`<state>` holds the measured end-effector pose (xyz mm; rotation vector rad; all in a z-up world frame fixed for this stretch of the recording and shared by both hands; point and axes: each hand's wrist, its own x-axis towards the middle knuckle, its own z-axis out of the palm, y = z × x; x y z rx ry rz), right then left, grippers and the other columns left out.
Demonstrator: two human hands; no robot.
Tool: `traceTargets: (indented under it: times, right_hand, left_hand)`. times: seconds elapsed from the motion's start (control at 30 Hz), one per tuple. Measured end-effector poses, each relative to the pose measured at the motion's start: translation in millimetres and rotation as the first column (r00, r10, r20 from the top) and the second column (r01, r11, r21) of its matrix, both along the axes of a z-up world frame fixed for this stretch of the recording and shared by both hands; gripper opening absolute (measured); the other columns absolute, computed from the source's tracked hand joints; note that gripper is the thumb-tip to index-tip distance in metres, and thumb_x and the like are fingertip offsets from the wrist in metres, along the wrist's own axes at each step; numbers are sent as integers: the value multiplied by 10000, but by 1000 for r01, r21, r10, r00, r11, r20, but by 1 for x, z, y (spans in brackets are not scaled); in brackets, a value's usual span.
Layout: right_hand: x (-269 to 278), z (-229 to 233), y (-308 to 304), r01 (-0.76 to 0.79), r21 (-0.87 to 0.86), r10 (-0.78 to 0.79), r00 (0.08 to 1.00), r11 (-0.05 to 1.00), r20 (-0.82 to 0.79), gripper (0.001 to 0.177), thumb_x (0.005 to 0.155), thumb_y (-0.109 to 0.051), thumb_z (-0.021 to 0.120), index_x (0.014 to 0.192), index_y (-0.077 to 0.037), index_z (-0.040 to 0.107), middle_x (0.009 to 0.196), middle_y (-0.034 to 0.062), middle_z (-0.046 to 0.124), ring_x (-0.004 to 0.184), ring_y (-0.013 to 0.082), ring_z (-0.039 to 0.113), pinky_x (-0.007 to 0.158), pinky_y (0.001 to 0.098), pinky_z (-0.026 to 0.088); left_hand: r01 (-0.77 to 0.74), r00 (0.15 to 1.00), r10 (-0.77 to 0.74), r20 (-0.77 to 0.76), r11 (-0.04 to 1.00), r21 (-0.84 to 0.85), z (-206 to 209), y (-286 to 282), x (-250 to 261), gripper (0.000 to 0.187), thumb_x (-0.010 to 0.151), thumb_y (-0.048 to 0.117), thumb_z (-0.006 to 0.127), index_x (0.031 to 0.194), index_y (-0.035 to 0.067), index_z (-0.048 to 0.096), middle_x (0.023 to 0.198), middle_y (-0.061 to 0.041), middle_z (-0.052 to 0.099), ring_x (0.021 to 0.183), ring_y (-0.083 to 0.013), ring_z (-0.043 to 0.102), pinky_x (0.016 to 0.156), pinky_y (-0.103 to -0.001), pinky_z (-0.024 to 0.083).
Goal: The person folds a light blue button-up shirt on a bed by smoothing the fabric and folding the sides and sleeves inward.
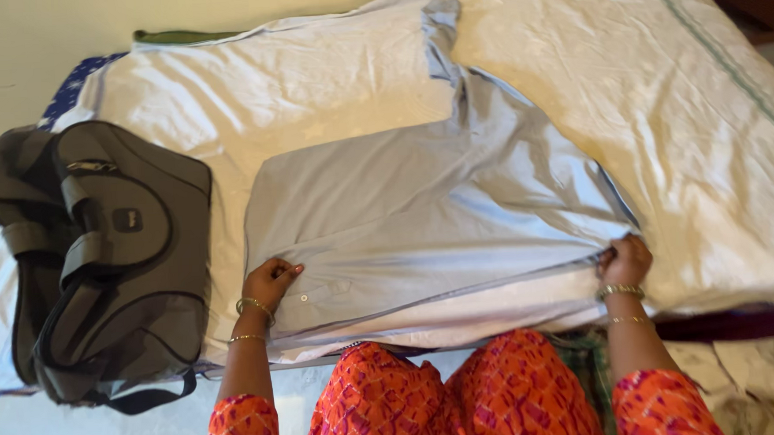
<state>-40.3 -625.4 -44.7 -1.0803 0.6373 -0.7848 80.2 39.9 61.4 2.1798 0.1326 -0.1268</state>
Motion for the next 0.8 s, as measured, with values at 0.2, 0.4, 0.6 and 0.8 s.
traceTargets:
  times: [0.2, 0.4, 0.6, 0.8]
  right_hand:
    - [-7, -5, 20, 71, -131, -83, 993, 989, -82, 164, 958, -52, 629, 812, -94, 566, 608, 6, 550, 445, 92, 448, 395, 261, 332]
    - [-19, -9, 25, 123, -176, -137, 989, 977, -65, 116, 971, -61, 670, 862, -73, 632, 620, 1, 580, 463, 78, 480, 434, 244, 368]
    - [-16, -4, 36, 266, -416, -382, 896, 870, -225, 104, 930, -91, 694, 886, 3, 687, 702, 42, 671, 576, 143, 620, 556, 292, 505]
    - [-20, 21, 49, 230, -531, -471, 798, 815, -376, 153, 832, -89, 774, 935, -13, 691, 843, 72, 695, 733, 186, 653, 700, 307, 518]
  left_hand:
    - [-86, 988, 57, 144, 976, 199, -7, -2, -8, 373, 790, 455, 829, 906, 105, 776, 797, -32, 750, 709, -180, 679, 671, -322, 514]
    - [-123, 987, 91, 132, 958, 258, -1, -9, -15, 429, 795, 519, 819, 921, 111, 776, 853, -57, 761, 761, -230, 691, 694, -360, 519]
    - [-133, 988, 109, 113, 962, 238, 7, -15, -19, 453, 742, 526, 846, 901, 108, 776, 856, -46, 768, 760, -218, 695, 699, -346, 519]
    - [-132, 987, 106, 117, 961, 243, 5, -13, -20, 477, 728, 535, 852, 901, 98, 773, 861, -62, 767, 769, -232, 696, 712, -357, 528]
